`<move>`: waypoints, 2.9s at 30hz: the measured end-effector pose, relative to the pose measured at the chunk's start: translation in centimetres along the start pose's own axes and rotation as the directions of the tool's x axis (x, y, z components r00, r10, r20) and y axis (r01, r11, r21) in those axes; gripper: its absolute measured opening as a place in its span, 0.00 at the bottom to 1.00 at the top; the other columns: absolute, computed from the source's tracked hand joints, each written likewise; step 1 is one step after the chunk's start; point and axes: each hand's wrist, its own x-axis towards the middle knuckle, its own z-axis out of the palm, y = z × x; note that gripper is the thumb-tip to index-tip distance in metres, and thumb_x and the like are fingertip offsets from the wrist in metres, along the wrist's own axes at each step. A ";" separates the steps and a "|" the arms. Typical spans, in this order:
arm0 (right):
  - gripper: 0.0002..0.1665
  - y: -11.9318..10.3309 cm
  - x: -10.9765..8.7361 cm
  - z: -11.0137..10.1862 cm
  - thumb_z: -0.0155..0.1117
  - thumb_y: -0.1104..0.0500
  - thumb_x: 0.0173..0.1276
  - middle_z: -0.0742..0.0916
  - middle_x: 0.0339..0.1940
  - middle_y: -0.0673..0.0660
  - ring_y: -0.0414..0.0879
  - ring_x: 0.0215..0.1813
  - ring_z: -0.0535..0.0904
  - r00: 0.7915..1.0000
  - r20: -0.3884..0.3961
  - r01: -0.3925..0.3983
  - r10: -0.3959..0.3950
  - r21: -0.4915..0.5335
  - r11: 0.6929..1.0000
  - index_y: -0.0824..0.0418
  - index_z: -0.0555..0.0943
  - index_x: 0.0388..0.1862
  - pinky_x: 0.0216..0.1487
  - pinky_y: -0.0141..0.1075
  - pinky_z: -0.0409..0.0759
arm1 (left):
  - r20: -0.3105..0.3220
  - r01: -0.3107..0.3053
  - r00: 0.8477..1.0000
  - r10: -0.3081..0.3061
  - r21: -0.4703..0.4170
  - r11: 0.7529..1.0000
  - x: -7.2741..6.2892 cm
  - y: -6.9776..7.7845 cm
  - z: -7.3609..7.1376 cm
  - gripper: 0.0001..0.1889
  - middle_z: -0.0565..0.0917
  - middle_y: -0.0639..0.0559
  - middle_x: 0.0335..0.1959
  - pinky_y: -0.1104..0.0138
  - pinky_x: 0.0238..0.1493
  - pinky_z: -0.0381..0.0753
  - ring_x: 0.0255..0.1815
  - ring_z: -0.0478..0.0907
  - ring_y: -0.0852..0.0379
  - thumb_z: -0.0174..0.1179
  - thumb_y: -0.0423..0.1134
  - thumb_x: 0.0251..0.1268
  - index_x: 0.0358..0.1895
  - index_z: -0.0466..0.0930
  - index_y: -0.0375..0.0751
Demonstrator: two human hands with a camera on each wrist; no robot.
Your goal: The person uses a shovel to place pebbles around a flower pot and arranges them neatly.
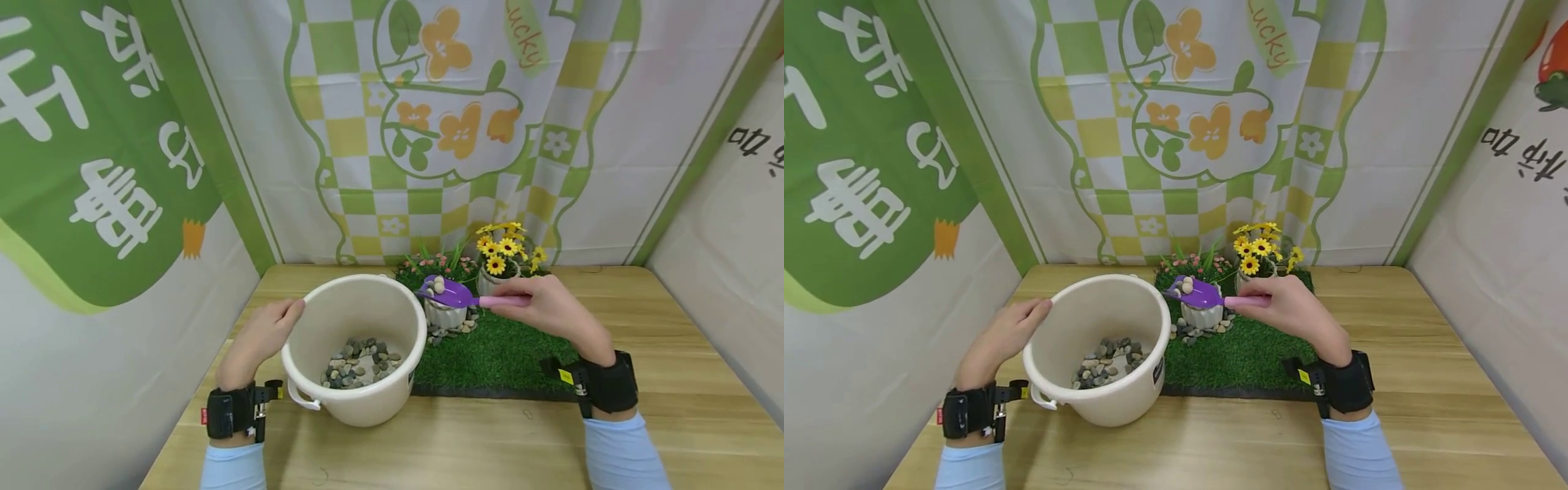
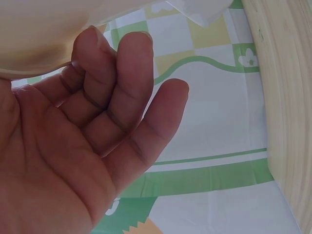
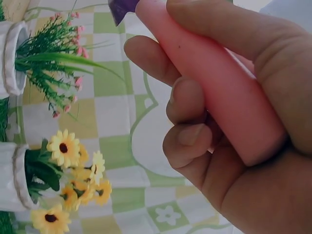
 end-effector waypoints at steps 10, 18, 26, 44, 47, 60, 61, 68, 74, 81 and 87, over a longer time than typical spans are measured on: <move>0.05 1.2 -1.1 -0.9 0.67 0.47 0.67 0.86 0.30 0.39 0.32 0.27 0.75 1.000 0.012 0.005 -0.005 -0.022 1.000 0.42 0.86 0.40 0.31 0.30 0.73 | -0.002 0.007 1.000 -0.007 0.015 1.000 0.0 0.1 0.0 0.29 0.87 0.44 0.44 0.52 0.47 0.81 0.42 0.84 0.51 0.34 0.56 0.80 0.58 0.78 0.38; 0.09 1.6 -1.5 -1.3 0.67 0.45 0.67 0.86 0.29 0.41 0.35 0.24 0.74 0.990 0.098 -0.103 0.102 0.004 0.995 0.45 0.87 0.39 0.28 0.30 0.72 | -0.001 -0.004 1.000 0.004 0.019 1.000 0.2 0.0 0.1 0.29 0.87 0.44 0.43 0.54 0.45 0.81 0.41 0.83 0.52 0.34 0.56 0.80 0.58 0.78 0.38; 0.07 2.2 -1.8 -1.7 0.67 0.46 0.66 0.85 0.26 0.41 0.35 0.23 0.73 0.992 0.077 -0.103 0.104 -0.005 0.995 0.45 0.86 0.37 0.28 0.30 0.72 | 0.003 0.011 1.000 -0.011 0.007 1.000 0.1 0.0 0.1 0.29 0.87 0.46 0.42 0.56 0.43 0.80 0.40 0.83 0.54 0.34 0.57 0.80 0.55 0.79 0.41; 0.12 3.5 -2.7 -2.8 0.67 0.44 0.66 0.86 0.26 0.45 0.37 0.24 0.75 0.979 0.057 -0.195 0.196 -0.022 0.981 0.50 0.87 0.37 0.29 0.31 0.74 | -0.005 -0.009 1.000 0.009 0.001 1.000 -0.1 0.2 0.1 0.28 0.87 0.45 0.43 0.53 0.45 0.81 0.41 0.84 0.54 0.35 0.55 0.81 0.58 0.79 0.38; 0.12 3.6 -2.6 -2.8 0.67 0.44 0.66 0.87 0.26 0.46 0.37 0.23 0.75 0.978 0.045 -0.201 0.202 -0.025 0.979 0.50 0.87 0.36 0.29 0.31 0.74 | -0.005 -0.012 1.000 0.012 -0.004 1.000 0.0 0.2 0.0 0.28 0.87 0.44 0.43 0.54 0.44 0.81 0.40 0.84 0.54 0.35 0.55 0.81 0.58 0.78 0.37; 0.14 4.5 -2.3 -2.8 0.67 0.44 0.66 0.88 0.29 0.48 0.39 0.28 0.79 0.969 0.040 -0.240 0.243 -0.058 0.969 0.53 0.87 0.38 0.32 0.34 0.77 | 0.004 0.013 1.000 -0.013 -0.015 1.000 -0.1 0.3 -0.1 0.30 0.87 0.42 0.46 0.53 0.45 0.81 0.42 0.85 0.52 0.34 0.57 0.80 0.60 0.77 0.38; 0.14 4.6 -2.2 -2.7 0.67 0.44 0.66 0.88 0.29 0.48 0.39 0.28 0.79 0.969 0.039 -0.242 0.245 -0.062 0.968 0.53 0.87 0.38 0.33 0.35 0.78 | 0.004 0.013 1.000 -0.013 -0.015 1.000 -0.1 0.3 -0.1 0.30 0.87 0.42 0.46 0.53 0.45 0.81 0.42 0.85 0.52 0.34 0.57 0.80 0.60 0.77 0.38; 0.15 5.1 -2.1 -2.4 0.67 0.44 0.66 0.88 0.30 0.49 0.39 0.30 0.80 0.963 0.037 -0.264 0.268 -0.079 0.961 0.54 0.87 0.37 0.35 0.37 0.79 | 0.017 0.023 1.000 -0.023 -0.022 0.999 -0.1 0.2 0.1 0.30 0.87 0.43 0.46 0.53 0.45 0.81 0.42 0.84 0.53 0.34 0.58 0.80 0.60 0.77 0.38; 0.14 5.3 -2.1 -1.7 0.67 0.44 0.67 0.88 0.30 0.48 0.38 0.30 0.80 0.965 0.047 -0.252 0.256 -0.078 0.964 0.53 0.87 0.37 0.35 0.37 0.79 | 0.019 0.037 0.999 -0.036 -0.030 0.999 -0.1 0.1 0.3 0.31 0.86 0.43 0.48 0.51 0.50 0.80 0.45 0.84 0.51 0.34 0.59 0.79 0.61 0.77 0.39; 0.13 5.3 -2.0 -1.5 0.67 0.46 0.67 0.88 0.29 0.48 0.38 0.28 0.78 0.966 0.061 -0.244 0.251 -0.095 0.965 0.54 0.86 0.35 0.33 0.36 0.78 | 0.020 0.026 0.999 -0.026 -0.032 0.999 -0.1 0.1 0.3 0.30 0.86 0.42 0.48 0.50 0.50 0.80 0.45 0.84 0.49 0.34 0.58 0.80 0.61 0.77 0.38; 0.12 5.6 -1.7 -1.2 0.66 0.46 0.68 0.87 0.28 0.48 0.39 0.28 0.77 0.960 0.086 -0.258 0.266 -0.101 0.961 0.53 0.86 0.35 0.32 0.36 0.76 | 0.017 0.018 1.000 -0.018 -0.029 0.999 -0.1 0.1 0.2 0.30 0.86 0.42 0.47 0.51 0.48 0.81 0.43 0.85 0.51 0.34 0.57 0.80 0.61 0.77 0.38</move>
